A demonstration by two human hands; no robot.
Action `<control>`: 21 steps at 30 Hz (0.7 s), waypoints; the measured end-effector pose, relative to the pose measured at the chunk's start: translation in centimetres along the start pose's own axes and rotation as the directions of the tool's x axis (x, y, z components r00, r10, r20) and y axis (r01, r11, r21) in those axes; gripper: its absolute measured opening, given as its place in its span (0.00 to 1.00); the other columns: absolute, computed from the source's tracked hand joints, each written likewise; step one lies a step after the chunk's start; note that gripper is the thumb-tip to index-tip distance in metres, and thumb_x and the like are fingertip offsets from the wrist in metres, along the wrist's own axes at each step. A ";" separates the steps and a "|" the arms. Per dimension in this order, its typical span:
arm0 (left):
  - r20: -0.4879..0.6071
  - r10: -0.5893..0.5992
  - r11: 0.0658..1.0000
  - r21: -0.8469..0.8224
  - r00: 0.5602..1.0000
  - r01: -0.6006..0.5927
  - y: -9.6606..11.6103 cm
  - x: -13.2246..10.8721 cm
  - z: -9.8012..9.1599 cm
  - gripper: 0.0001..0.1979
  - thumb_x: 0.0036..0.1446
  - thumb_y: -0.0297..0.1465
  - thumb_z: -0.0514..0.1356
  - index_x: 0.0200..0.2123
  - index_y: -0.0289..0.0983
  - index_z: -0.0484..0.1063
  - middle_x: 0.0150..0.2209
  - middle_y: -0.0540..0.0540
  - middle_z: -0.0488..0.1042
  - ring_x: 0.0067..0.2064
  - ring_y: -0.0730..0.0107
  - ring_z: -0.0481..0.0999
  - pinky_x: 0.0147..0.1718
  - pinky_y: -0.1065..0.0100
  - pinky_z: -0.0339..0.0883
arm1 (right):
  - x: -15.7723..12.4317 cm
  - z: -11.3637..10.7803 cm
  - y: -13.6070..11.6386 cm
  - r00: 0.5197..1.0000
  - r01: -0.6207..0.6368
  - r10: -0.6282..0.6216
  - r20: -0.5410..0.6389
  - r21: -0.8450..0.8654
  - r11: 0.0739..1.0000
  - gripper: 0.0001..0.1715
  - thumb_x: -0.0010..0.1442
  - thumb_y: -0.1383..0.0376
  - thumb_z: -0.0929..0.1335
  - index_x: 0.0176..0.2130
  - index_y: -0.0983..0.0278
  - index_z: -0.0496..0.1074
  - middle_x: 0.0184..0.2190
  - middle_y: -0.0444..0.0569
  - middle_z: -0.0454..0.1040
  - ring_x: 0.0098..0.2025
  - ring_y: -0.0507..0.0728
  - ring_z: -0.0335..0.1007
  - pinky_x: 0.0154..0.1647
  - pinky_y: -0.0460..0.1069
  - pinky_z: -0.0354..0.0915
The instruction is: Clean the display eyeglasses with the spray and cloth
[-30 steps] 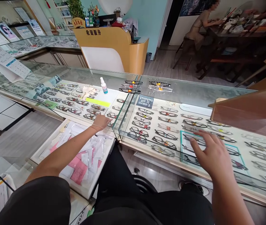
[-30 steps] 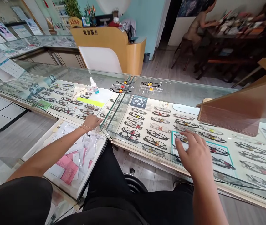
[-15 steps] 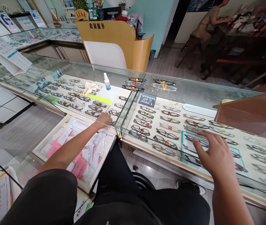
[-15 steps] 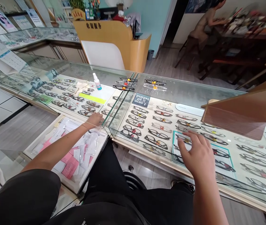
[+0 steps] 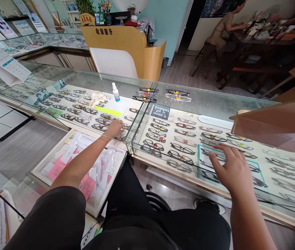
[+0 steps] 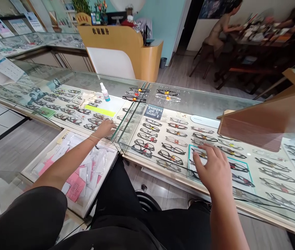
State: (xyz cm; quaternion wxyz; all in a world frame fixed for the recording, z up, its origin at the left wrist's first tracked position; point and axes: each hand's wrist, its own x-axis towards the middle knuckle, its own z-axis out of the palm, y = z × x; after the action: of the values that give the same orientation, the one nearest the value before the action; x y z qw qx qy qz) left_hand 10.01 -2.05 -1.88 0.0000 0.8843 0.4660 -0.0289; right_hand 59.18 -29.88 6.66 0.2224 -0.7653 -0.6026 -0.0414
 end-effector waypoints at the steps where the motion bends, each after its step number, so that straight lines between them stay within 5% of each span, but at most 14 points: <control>1: -0.004 -0.005 1.000 0.000 1.000 0.005 0.2 0.8 0.1 0.16 0.71 0.33 0.60 0.53 0.39 0.87 0.53 0.32 0.80 0.60 0.41 0.73 0.58 0.46 0.62 | 0.0 0.0 0.0 1.000 -0.001 0.001 -0.001 0.004 1.000 0.30 0.75 0.44 0.61 0.55 0.61 0.78 0.61 0.63 0.81 0.66 0.74 0.75 0.70 0.66 0.67; 8: -0.007 -0.022 1.000 0.009 1.000 0.022 1.3 4.2 1.3 0.15 0.68 0.24 0.58 0.43 0.35 0.88 0.47 0.29 0.81 0.57 0.42 0.75 0.54 0.50 0.61 | 0.0 0.1 0.2 1.000 0.014 -0.014 -0.016 0.024 1.000 0.31 0.74 0.45 0.61 0.56 0.62 0.79 0.61 0.63 0.81 0.65 0.75 0.75 0.69 0.68 0.68; 21: 0.004 -0.025 1.000 -0.006 1.000 0.025 0.9 2.1 1.5 0.14 0.69 0.27 0.60 0.42 0.37 0.89 0.46 0.30 0.83 0.56 0.43 0.78 0.52 0.50 0.64 | -0.1 0.0 -0.1 1.000 0.020 -0.021 -0.011 -0.007 1.000 0.32 0.75 0.44 0.60 0.57 0.63 0.79 0.61 0.64 0.81 0.64 0.76 0.75 0.69 0.68 0.68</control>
State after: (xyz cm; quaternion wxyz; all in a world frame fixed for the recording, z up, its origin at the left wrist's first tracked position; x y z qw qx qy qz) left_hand 11.88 -0.88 -3.51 0.0030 0.8784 0.4770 -0.0291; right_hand 59.07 -29.96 6.70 0.2227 -0.7596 -0.6091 -0.0499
